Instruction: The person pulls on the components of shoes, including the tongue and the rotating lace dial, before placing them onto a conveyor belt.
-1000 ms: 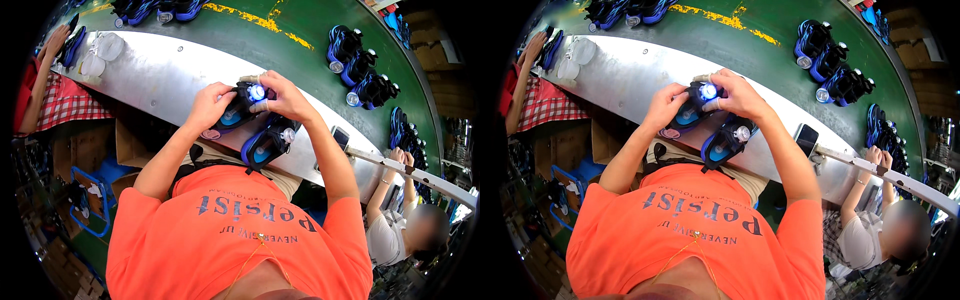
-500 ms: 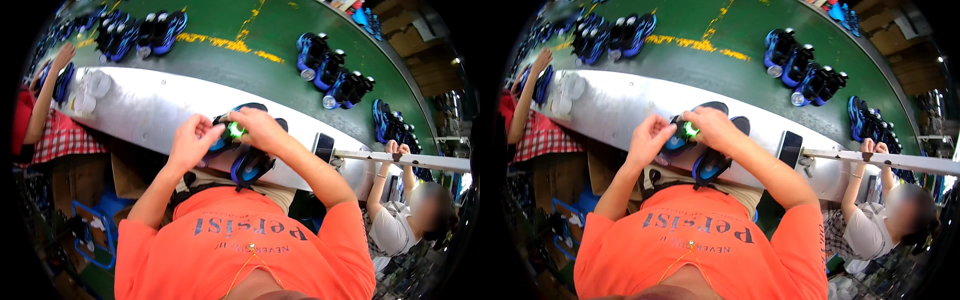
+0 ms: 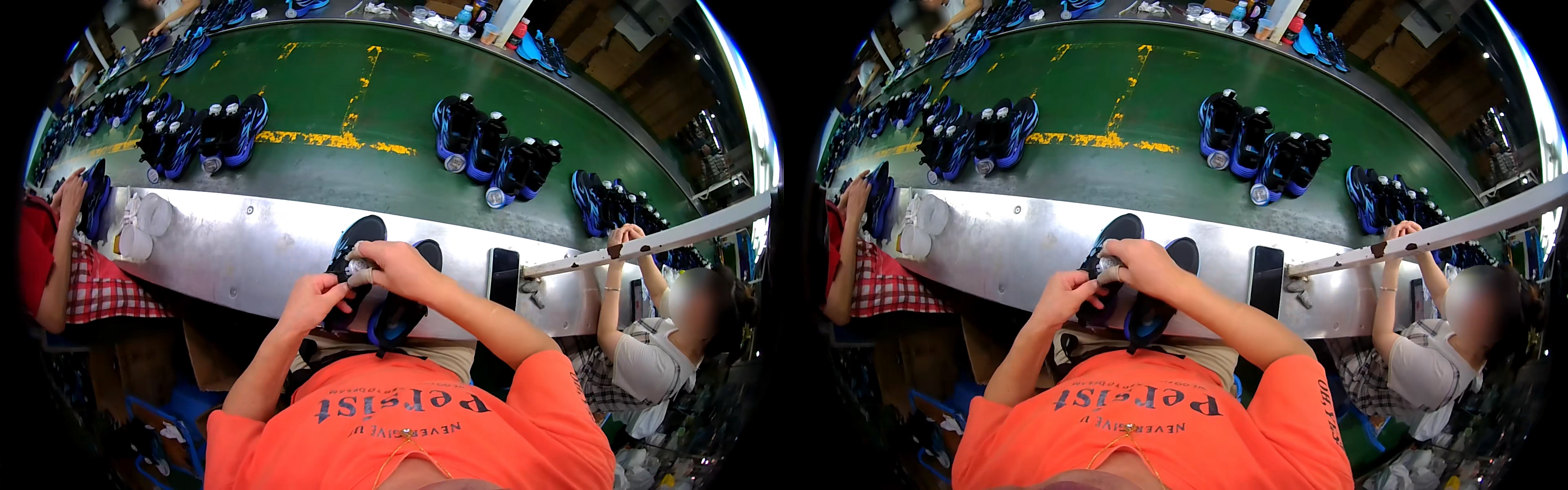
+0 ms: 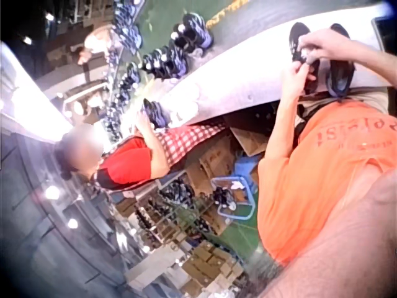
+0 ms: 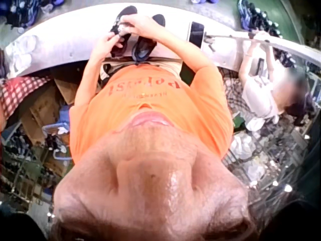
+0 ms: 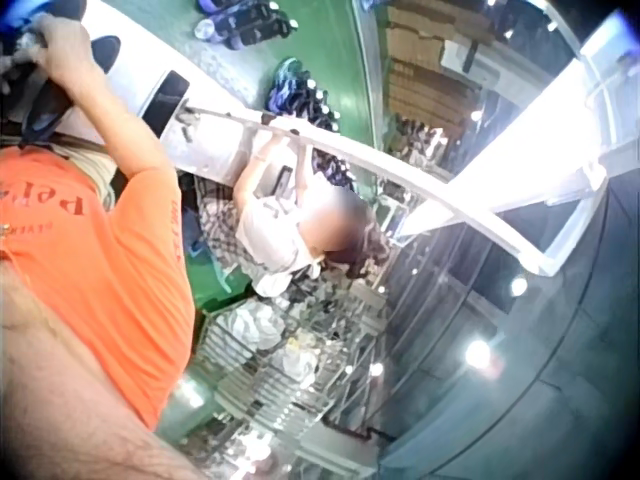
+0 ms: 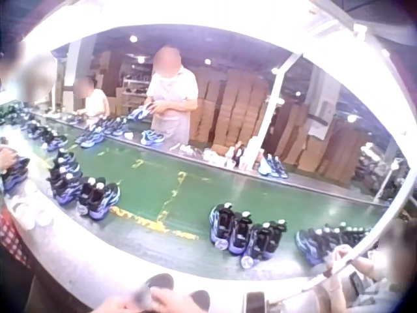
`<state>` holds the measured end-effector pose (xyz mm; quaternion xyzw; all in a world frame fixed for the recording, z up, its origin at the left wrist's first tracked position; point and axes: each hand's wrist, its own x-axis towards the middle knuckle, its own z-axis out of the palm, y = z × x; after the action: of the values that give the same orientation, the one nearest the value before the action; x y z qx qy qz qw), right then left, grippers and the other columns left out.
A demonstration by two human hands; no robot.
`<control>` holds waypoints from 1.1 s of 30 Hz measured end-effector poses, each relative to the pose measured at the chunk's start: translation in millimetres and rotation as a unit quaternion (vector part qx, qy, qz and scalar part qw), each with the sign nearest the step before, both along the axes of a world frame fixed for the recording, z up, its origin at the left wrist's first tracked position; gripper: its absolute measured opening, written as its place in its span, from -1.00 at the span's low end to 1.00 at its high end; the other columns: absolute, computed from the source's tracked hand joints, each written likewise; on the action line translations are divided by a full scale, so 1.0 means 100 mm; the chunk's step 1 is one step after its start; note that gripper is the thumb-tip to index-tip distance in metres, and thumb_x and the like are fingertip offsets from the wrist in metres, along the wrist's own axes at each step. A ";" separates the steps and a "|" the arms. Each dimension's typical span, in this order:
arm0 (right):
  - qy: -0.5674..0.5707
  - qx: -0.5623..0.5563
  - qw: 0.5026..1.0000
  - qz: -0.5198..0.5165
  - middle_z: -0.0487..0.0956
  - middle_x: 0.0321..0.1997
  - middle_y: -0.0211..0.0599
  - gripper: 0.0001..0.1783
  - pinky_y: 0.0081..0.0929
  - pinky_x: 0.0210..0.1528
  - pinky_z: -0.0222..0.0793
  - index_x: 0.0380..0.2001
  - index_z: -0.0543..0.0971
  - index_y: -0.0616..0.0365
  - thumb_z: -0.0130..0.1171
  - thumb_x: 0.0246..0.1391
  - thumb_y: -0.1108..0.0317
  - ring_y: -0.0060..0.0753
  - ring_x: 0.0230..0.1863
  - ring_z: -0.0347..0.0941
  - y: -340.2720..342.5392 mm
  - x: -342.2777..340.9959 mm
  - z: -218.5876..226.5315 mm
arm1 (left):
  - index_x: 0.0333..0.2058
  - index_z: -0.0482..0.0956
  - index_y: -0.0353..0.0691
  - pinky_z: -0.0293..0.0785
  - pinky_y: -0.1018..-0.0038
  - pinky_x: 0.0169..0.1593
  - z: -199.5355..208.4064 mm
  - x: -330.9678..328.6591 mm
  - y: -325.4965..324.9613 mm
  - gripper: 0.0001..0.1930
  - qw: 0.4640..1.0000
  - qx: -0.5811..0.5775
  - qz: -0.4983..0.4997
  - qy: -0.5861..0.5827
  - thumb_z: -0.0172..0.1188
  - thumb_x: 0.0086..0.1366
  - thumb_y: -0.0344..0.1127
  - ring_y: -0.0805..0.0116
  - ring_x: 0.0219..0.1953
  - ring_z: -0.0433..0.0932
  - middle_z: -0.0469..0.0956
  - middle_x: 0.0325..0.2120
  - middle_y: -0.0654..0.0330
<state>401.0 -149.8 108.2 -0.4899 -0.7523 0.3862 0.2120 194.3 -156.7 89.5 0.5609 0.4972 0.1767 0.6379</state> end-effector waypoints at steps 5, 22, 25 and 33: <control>0.116 0.033 0.993 -0.019 0.61 -0.32 -0.10 -0.64 -0.33 -0.17 0.43 -0.12 0.55 0.15 0.30 -0.01 0.29 -0.14 -0.23 0.56 -0.07 0.03 -0.10 | -0.39 0.62 -0.33 0.15 0.65 -0.63 0.00 0.04 -0.05 -0.79 1.000 0.014 0.004 0.002 0.12 0.29 -0.31 0.57 -0.54 0.57 0.64 -0.47 0.24; 0.041 -0.141 0.983 -0.108 0.43 -0.31 -0.16 -0.63 -0.30 -0.09 0.37 -0.06 0.58 -0.07 0.21 0.06 0.11 -0.20 -0.16 0.46 -0.37 0.60 0.29 | -0.46 0.62 -0.32 0.42 0.30 -0.21 0.12 0.11 -0.61 -0.73 0.911 0.380 -0.075 0.142 0.18 0.24 -0.19 0.15 -0.36 0.53 0.60 -0.50 0.07; 0.038 -0.064 0.997 0.025 0.36 -0.27 -0.31 -0.62 -0.48 -0.09 0.36 -0.04 0.59 -0.12 0.29 0.00 0.29 -0.38 -0.19 0.37 -0.77 0.83 0.07 | -0.44 0.64 -0.37 0.46 0.56 -0.38 0.25 0.03 -0.38 -0.67 0.999 0.013 -0.015 0.042 0.12 0.33 -0.18 0.54 -0.46 0.57 0.63 -0.55 0.16; 0.084 0.035 0.996 -0.025 0.38 -0.27 -0.27 -0.64 -0.39 -0.02 0.31 -0.03 0.59 -0.11 0.24 0.04 0.26 -0.23 -0.13 0.36 -1.00 0.83 -0.11 | -0.37 0.61 -0.21 0.41 0.41 -0.33 0.22 0.40 -0.08 -0.80 0.933 0.320 -0.132 0.098 0.37 0.01 -0.34 0.27 -0.38 0.48 0.46 -0.42 0.17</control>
<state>484.5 -249.5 97.1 -0.4668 -0.7322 0.3942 0.3008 234.7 -164.5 111.1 0.8102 0.3960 0.1850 0.3907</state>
